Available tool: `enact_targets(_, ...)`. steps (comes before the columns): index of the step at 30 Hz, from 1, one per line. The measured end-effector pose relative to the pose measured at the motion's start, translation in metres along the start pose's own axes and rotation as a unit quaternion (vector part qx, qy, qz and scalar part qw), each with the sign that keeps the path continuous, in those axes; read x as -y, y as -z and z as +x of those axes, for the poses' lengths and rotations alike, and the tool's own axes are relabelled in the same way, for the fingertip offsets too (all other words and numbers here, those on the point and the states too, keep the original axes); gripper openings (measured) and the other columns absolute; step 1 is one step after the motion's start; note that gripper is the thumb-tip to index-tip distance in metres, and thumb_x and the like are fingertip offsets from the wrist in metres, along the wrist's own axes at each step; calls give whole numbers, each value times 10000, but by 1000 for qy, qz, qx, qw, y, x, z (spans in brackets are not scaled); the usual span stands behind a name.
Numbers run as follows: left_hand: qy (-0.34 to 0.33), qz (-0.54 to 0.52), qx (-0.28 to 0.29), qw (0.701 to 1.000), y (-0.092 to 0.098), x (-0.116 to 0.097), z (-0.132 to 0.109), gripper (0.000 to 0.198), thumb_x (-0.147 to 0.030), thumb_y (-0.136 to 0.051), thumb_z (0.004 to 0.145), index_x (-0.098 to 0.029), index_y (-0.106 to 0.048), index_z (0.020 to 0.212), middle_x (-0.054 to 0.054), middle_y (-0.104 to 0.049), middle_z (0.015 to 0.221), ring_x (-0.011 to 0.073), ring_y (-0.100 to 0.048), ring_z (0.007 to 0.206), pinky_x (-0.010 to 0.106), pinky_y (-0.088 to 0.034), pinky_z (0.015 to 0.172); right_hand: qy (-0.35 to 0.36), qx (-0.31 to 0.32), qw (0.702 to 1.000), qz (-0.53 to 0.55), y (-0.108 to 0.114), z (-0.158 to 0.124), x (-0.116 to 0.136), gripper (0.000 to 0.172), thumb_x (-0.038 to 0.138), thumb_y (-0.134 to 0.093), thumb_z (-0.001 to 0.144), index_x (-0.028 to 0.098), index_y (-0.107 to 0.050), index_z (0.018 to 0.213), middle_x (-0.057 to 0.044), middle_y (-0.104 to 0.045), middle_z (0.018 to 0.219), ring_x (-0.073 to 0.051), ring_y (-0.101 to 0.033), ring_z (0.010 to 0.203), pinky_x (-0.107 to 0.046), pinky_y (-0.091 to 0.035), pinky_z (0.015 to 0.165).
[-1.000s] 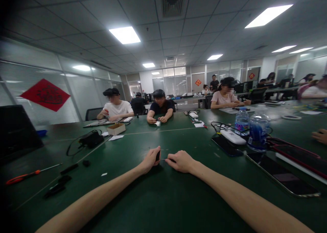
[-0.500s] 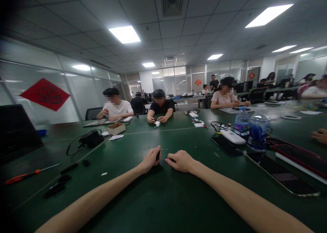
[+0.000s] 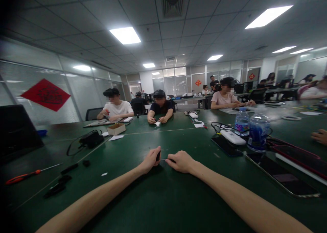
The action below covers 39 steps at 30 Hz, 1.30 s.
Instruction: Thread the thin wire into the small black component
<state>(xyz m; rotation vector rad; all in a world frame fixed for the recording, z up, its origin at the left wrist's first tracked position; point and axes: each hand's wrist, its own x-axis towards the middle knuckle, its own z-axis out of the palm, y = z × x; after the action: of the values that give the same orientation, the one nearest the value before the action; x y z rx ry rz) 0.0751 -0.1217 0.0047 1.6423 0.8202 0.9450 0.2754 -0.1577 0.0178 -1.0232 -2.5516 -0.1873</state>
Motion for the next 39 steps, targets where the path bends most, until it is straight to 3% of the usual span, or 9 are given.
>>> enact_targets(39, 6, 8, 2, 1000, 0, 0, 1, 569, -667, -282, 820, -160, -449, 621, -34, -371, 439, 76, -304, 388, 209, -210, 404, -8, -1, 1000, 5, -1, 0, 0, 333, 394, -366, 942, 181, -600, 838, -7, -602, 633, -101, -520, 536, -209, -327, 573)
